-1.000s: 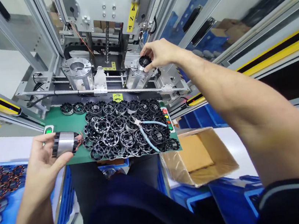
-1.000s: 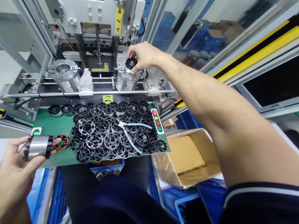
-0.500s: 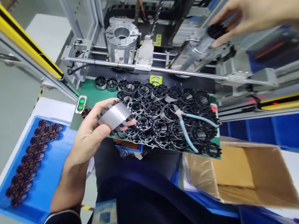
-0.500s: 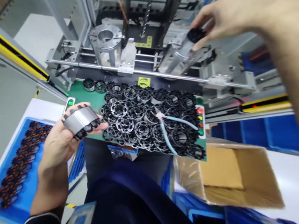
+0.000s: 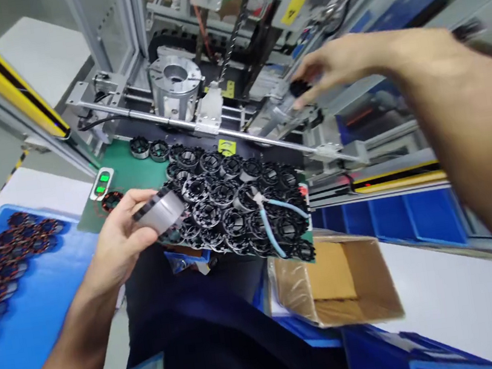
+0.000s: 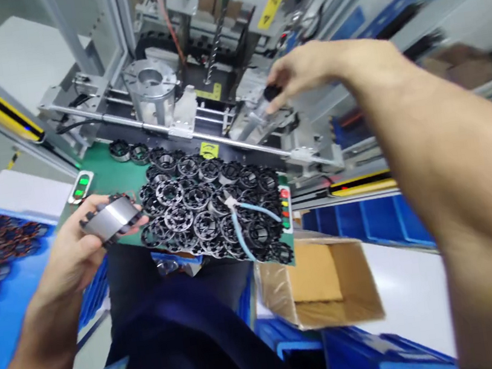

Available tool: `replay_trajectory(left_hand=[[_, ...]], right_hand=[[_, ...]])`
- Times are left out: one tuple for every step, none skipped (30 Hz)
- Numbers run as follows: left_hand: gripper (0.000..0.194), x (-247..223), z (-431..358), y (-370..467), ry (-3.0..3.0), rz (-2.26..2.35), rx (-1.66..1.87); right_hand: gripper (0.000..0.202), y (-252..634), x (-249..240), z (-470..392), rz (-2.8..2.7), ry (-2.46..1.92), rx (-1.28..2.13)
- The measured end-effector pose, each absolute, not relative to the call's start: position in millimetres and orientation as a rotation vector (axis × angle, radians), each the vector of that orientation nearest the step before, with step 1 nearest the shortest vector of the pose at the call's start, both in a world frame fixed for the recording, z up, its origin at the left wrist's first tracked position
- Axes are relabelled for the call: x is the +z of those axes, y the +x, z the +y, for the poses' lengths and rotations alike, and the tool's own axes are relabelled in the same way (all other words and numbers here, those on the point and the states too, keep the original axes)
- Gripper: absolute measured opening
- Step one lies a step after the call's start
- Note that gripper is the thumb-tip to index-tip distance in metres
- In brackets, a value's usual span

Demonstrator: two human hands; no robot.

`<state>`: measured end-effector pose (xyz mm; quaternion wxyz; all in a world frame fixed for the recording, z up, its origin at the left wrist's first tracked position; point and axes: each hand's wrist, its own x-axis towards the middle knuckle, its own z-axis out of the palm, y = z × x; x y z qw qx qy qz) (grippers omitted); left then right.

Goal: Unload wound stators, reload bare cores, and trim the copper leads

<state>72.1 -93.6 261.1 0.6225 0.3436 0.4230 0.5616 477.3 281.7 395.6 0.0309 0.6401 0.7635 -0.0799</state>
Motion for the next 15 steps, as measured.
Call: replay_trajectory(left_hand=[[0.072, 260, -94, 73, 0.753, 1.007, 1.283], [0.069, 258, -96, 72, 0.720, 1.029, 1.275], [0.067, 255, -98, 72, 0.695, 1.044, 1.271], [0.065, 251, -101, 70, 0.674, 1.055, 1.269], [0.063, 246, -104, 68, 0.654, 1.059, 1.274], [0.062, 242, -107, 65, 0.637, 1.054, 1.282], [0.062, 238, -110, 62, 0.627, 1.039, 1.294], [0.063, 236, -113, 60, 0.619, 1.025, 1.309], [0.065, 235, -115, 58, 0.615, 1.007, 1.319], [0.067, 236, -116, 56, 0.620, 0.979, 1.325], [0.068, 239, -116, 55, 0.629, 0.948, 1.329], [0.070, 242, -116, 55, 0.642, 0.912, 1.333], [0.070, 246, -114, 56, 0.656, 0.867, 1.335], [0.070, 249, -111, 57, 0.653, 0.828, 1.350], [0.070, 252, -108, 58, 0.645, 0.787, 1.356]], right_hand=[[0.034, 470, 404, 284, 2.381, 1.916, -0.328], [0.033, 464, 409, 288, 2.414, 1.886, -0.392], [0.032, 459, 410, 293, 2.464, 1.875, -0.449], [0.033, 454, 406, 298, 2.532, 1.892, -0.486], [0.036, 450, 397, 303, 2.582, 1.923, -0.520], [0.040, 447, 383, 308, 2.619, 1.954, -0.561], [0.040, 443, 367, 311, 2.645, 1.975, -0.595], [0.036, 440, 349, 313, 2.665, 2.014, -0.592], [0.030, 437, 331, 314, 2.670, 2.041, -0.584], [0.027, 434, 316, 313, 2.666, 2.073, -0.569], [0.022, 431, 304, 312, 2.663, 2.107, -0.541], [0.016, 428, 297, 310, 2.687, 2.147, -0.487], [0.014, 425, 295, 307, 2.755, 2.193, -0.397], [0.021, 420, 297, 301, 2.842, 2.197, -0.342], [0.032, 414, 303, 293, 2.921, 2.219, -0.315]])
